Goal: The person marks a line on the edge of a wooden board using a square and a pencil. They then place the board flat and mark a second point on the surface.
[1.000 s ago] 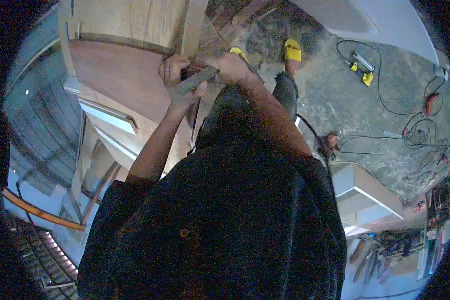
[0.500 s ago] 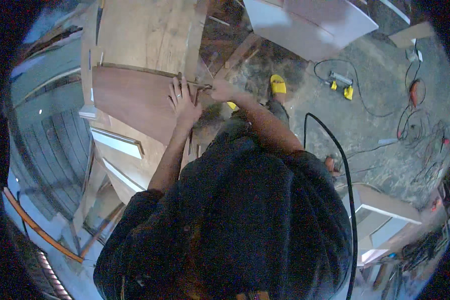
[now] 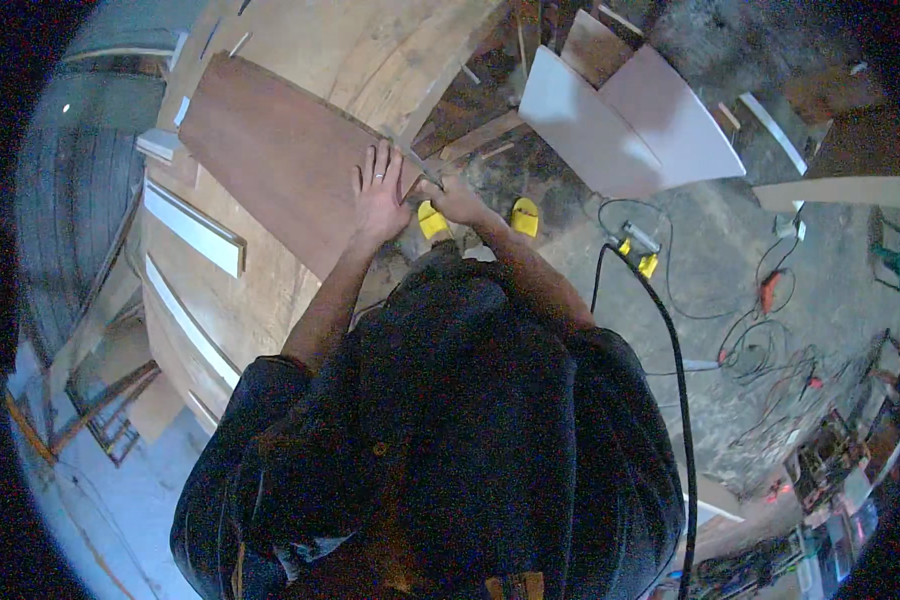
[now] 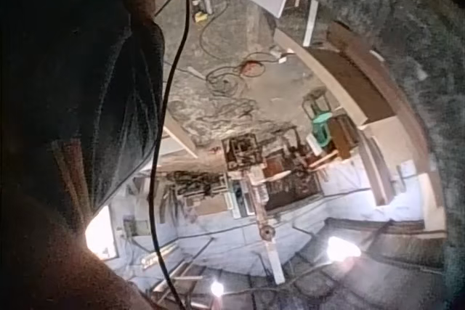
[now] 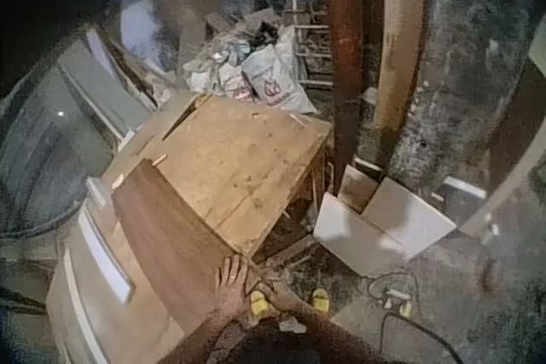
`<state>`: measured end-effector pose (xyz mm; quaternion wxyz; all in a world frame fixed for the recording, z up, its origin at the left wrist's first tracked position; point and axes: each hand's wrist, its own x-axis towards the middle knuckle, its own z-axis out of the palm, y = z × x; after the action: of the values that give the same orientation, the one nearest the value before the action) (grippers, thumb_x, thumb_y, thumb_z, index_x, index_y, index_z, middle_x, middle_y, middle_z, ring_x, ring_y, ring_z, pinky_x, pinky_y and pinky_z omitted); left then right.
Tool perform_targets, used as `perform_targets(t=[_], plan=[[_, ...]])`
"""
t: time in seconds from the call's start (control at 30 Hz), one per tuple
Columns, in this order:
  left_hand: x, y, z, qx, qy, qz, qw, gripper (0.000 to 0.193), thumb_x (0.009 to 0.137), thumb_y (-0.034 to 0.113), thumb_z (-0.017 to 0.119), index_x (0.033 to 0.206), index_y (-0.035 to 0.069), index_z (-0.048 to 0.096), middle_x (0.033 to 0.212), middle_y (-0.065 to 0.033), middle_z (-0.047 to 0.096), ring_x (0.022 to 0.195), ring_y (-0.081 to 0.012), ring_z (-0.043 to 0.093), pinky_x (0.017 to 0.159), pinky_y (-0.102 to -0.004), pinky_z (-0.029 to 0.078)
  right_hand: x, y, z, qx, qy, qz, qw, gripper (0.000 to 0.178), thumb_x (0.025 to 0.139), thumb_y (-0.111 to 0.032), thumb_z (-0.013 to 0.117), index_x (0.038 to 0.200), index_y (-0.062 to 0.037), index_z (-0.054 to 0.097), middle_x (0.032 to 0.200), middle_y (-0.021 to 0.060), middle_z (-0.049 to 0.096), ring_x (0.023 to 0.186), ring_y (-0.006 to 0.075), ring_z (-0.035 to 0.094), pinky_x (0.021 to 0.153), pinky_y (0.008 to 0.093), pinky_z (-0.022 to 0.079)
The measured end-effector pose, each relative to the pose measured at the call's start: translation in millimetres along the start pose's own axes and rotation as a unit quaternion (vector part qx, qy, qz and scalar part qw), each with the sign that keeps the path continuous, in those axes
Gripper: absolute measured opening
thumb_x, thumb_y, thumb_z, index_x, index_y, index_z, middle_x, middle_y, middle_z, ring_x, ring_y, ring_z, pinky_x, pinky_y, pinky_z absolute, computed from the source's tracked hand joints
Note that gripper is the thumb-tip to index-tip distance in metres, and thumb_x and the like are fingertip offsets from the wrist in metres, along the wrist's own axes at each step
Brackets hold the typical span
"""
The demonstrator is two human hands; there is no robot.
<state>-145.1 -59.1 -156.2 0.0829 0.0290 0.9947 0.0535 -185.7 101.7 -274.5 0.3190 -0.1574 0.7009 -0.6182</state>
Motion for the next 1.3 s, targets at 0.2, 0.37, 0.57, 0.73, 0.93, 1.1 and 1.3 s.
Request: perform_targets(t=[0.2,0.37,0.57,0.73,0.93,1.1,1.3], plan=[[-1,-3,2,-0.052,0.045,-0.007,0.998,0.089,0.076,0.011,0.066,0.155,0.009,0.024,0.163,-0.0134,0.018,0.150,-0.0368,0.014,0.118,-0.0621,0.016,-11,-13,3,-0.138,0.178,-0.091,0.970,0.041,0.098,-0.034,0.054,0.118,-0.0002,0.064,0.116,0.0249,0.066,0.110,0.0379,0.064,0.092,0.0417,0.049],[-5,-8,2,-0.050,0.037,-0.020,0.998,0.092,0.074,0.009,0.066,0.155,0.009,0.023,0.163,-0.0117,0.018,0.151,-0.0346,0.013,0.119,-0.0610,0.015,-11,-39,-18,0.060,0.133,-0.093,0.985,0.034,0.098,-0.022,0.059,0.123,0.0009,0.064,0.113,0.0101,0.069,0.102,0.0149,0.062,0.091,0.0308,0.048],[-4,-8,6,-0.046,0.045,-0.026,0.998,0.095,0.072,0.009,0.068,0.155,0.009,0.023,0.163,-0.0101,0.019,0.151,-0.0336,0.013,0.120,-0.0592,0.013,-3,-42,-19,-0.013,0.097,-0.154,0.983,0.026,0.094,-0.018,0.067,0.114,-0.0025,0.070,0.111,0.0123,0.072,0.101,0.0176,0.066,0.091,0.0319,0.049],[-5,-10,4,-0.052,0.037,-0.020,0.998,0.094,0.073,0.011,0.068,0.155,0.008,0.024,0.163,-0.0102,0.019,0.151,-0.0335,0.014,0.120,-0.0589,0.012,1,-52,-20,0.105,0.058,-0.024,0.992,0.025,0.092,-0.016,0.069,0.112,0.0000,0.071,0.101,0.0069,0.073,0.092,0.0135,0.065,0.085,0.0299,0.050],[-6,-13,5,-0.073,0.067,0.005,0.995,0.092,0.075,0.020,0.068,0.155,0.007,0.026,0.163,-0.0114,0.020,0.150,-0.0342,0.017,0.119,-0.0601,0.014,8,-53,-33,0.135,0.008,0.027,0.990,0.027,0.092,-0.019,0.069,0.112,-0.0006,0.072,0.095,0.0044,0.072,0.085,0.0117,0.063,0.079,0.0281,0.050],[-7,-7,0,-0.096,0.058,-0.005,0.994,0.090,0.075,0.023,0.069,0.153,0.004,0.029,0.162,-0.0140,0.023,0.150,-0.0354,0.017,0.118,-0.0617,0.015,11,-41,-37,-0.072,0.032,-0.142,0.987,0.029,0.092,-0.021,0.069,0.115,-0.0033,0.071,0.096,0.0094,0.075,0.083,0.0146,0.066,0.077,0.0307,0.052],[-3,-13,-3,-0.071,0.106,0.007,0.992,0.081,0.075,0.014,0.065,0.149,0.003,0.036,0.157,-0.0173,0.032,0.147,-0.0376,0.027,0.116,-0.0631,0.021,27,-45,-54,-0.137,-0.049,-0.099,0.984,0.030,0.091,-0.020,0.070,0.116,-0.0044,0.071,0.108,0.0148,0.073,0.096,0.0192,0.070,0.085,0.0349,0.053]])
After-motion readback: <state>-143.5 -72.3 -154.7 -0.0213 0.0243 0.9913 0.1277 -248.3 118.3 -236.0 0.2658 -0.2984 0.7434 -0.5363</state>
